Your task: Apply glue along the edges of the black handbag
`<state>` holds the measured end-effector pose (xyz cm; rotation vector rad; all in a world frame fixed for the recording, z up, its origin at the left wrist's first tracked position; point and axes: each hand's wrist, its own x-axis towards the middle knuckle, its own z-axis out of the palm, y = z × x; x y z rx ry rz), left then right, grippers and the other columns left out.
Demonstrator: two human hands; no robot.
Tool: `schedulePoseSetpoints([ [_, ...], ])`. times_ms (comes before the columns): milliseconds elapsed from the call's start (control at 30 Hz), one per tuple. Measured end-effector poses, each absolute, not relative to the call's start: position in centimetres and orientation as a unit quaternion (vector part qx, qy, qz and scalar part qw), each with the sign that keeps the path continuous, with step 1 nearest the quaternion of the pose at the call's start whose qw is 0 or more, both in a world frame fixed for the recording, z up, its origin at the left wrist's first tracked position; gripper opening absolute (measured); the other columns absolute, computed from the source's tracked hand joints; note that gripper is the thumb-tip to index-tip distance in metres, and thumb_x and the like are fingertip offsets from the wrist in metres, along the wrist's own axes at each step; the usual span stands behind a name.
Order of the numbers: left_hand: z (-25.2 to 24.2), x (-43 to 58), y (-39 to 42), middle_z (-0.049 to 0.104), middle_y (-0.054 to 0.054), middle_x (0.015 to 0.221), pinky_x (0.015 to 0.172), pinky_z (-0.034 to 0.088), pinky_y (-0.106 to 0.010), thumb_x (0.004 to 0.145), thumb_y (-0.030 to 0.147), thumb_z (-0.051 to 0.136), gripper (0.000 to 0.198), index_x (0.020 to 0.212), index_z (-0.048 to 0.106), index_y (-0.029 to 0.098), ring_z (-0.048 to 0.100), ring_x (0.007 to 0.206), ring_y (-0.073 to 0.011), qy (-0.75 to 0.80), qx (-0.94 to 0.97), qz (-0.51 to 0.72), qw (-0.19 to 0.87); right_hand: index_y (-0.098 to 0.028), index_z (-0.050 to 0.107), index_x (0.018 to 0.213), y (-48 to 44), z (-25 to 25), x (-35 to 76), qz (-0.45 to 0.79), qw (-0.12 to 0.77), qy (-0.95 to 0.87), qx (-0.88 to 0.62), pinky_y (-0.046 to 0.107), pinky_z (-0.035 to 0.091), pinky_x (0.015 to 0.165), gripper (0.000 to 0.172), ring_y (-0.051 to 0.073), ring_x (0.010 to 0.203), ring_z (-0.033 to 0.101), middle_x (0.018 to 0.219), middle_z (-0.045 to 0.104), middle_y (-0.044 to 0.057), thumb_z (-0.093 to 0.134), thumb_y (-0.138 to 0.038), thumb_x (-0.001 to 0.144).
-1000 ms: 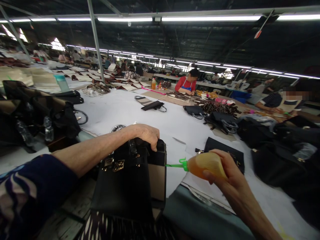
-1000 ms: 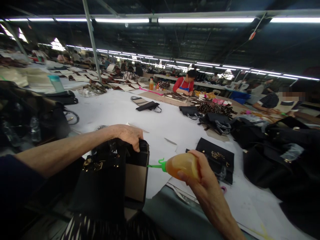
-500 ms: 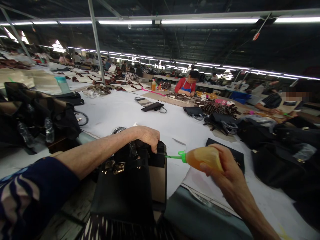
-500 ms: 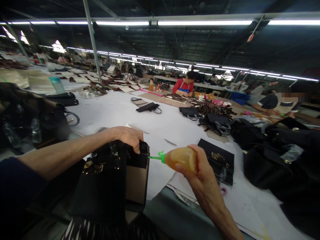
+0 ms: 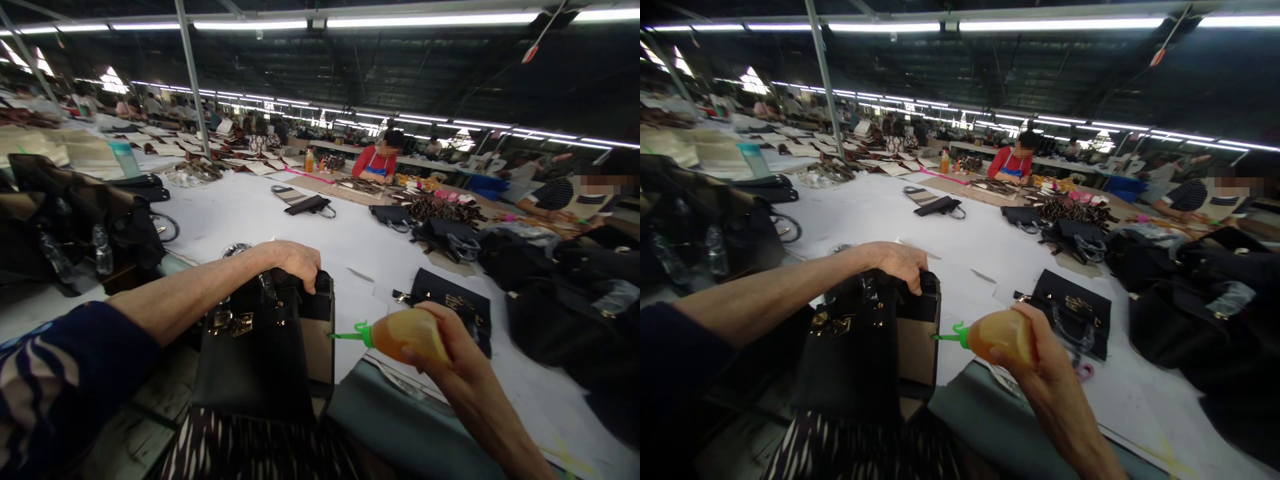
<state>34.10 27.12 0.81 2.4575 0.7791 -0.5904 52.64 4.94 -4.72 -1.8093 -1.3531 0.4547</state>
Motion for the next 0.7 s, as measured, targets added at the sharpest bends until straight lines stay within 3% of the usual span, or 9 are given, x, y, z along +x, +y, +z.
schedulePoseSetpoints([
  [700, 1.2, 34.0, 27.3, 0.068, -0.006, 0.076, 0.050, 0.041, -0.025, 0.062, 0.037, 0.059, 0.036, 0.086, 0.066, 0.012, 0.058, 0.062, -0.0177, 0.306, 0.903, -0.211, 0.217, -0.029, 0.041, 0.114, 3.3, -7.3, 53.4, 0.195, 0.343, -0.567, -0.723, 0.026, 0.045, 0.069, 0.044, 0.020, 0.080, 0.056, 0.095, 0.058, -0.001, 0.057, -0.050, 0.078],
])
